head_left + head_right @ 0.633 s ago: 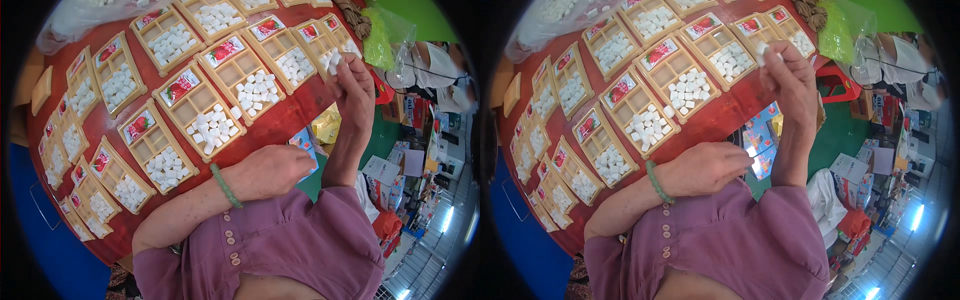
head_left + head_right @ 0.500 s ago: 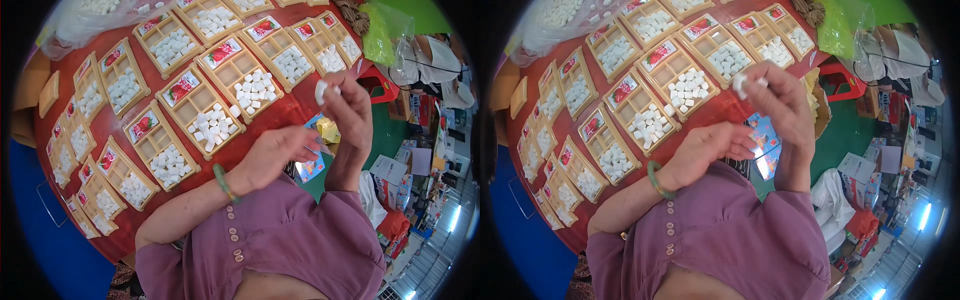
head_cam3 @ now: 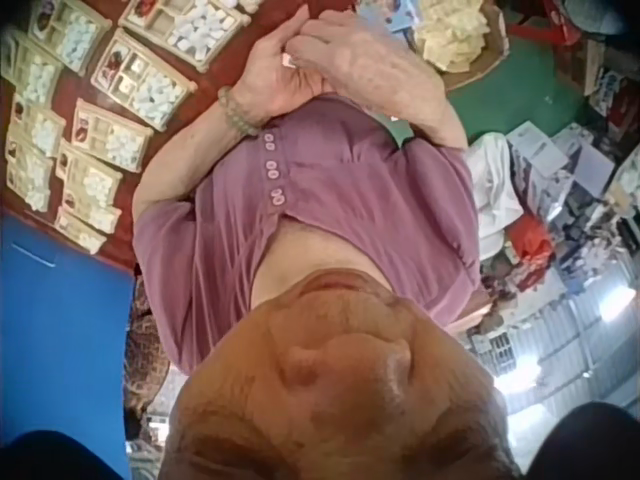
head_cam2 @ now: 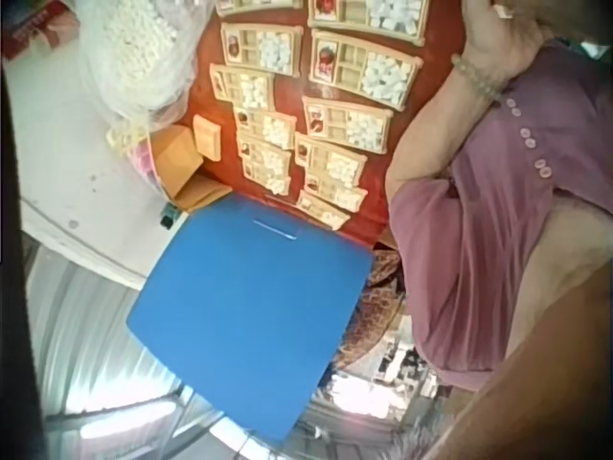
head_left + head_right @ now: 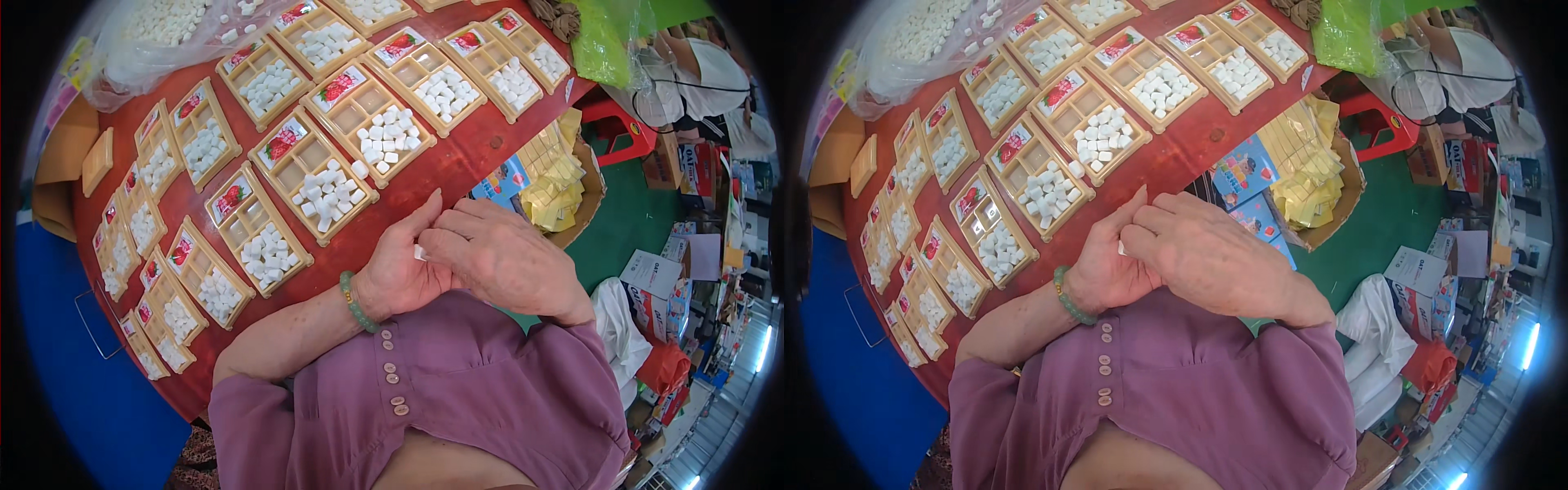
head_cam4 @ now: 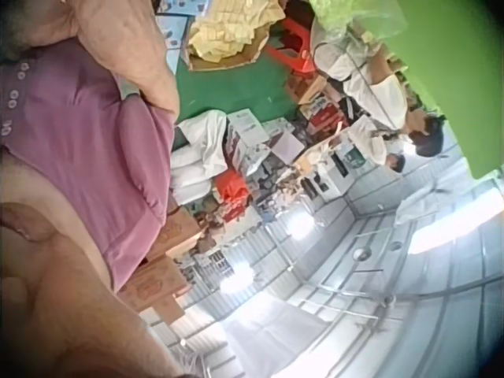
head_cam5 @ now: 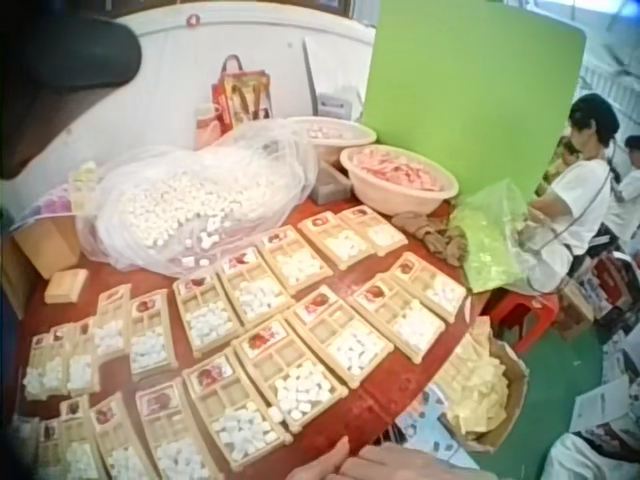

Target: Sorting and packing marshmallows into small rectangular boxes.

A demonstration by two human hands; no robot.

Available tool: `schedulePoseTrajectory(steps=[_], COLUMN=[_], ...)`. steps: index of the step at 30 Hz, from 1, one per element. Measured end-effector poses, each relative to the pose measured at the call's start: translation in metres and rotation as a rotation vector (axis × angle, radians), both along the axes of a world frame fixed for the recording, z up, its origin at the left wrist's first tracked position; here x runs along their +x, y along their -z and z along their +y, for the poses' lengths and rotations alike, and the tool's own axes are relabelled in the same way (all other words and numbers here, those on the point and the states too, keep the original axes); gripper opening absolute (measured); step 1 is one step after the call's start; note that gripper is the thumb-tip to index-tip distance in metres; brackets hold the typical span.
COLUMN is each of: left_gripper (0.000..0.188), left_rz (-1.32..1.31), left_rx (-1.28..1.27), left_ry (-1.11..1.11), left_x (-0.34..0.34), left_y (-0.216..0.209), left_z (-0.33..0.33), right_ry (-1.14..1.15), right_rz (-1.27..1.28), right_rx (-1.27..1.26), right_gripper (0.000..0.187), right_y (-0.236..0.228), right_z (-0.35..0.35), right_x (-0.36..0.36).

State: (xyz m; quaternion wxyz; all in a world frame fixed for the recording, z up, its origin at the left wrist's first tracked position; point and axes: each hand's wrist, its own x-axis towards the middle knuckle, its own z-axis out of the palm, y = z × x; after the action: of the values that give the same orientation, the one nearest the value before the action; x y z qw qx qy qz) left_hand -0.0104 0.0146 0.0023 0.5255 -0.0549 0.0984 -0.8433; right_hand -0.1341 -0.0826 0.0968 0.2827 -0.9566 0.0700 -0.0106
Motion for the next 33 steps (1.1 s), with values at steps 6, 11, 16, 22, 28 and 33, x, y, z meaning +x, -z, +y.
schedulePoseTrajectory(steps=[6, 11, 16, 22, 28, 33], left_gripper=[0.051, 0.046, 0.039, 0.032, 0.028, 0.026], left_rz=[-0.093, -0.305, -0.512, -0.551, -0.571, -0.553], left_rx=[-0.037, 0.019, 0.017, 0.008, 0.034, 0.043], left_ry=[-0.02, 0.057, 0.086, 0.153, 0.195, 0.199], left_x=[0.005, 0.003, 0.003, 0.006, 0.004, 0.004], left_y=[0.003, 0.002, -0.003, -0.005, -0.006, -0.006], left_z=[-0.003, -0.004, -0.003, -0.003, -0.005, -0.005], right_ry=[0.039, 0.271, 0.608, 0.651, 0.536, 0.546], right_rz=[-0.174, -0.287, -0.334, -0.421, -0.371, -0.364], right_rx=[0.101, 0.258, 0.44, 0.523, 0.392, 0.272], right_gripper=[0.031, 0.031, 0.032, 0.014, 0.023, 0.024], right_y=[0.002, 0.01, 0.034, 0.053, 0.047, 0.047], right_z=[-0.013, -0.051, -0.081, -0.101, -0.107, -0.106], right_x=[-0.005, -0.004, 0.016, 0.029, 0.031, 0.036])
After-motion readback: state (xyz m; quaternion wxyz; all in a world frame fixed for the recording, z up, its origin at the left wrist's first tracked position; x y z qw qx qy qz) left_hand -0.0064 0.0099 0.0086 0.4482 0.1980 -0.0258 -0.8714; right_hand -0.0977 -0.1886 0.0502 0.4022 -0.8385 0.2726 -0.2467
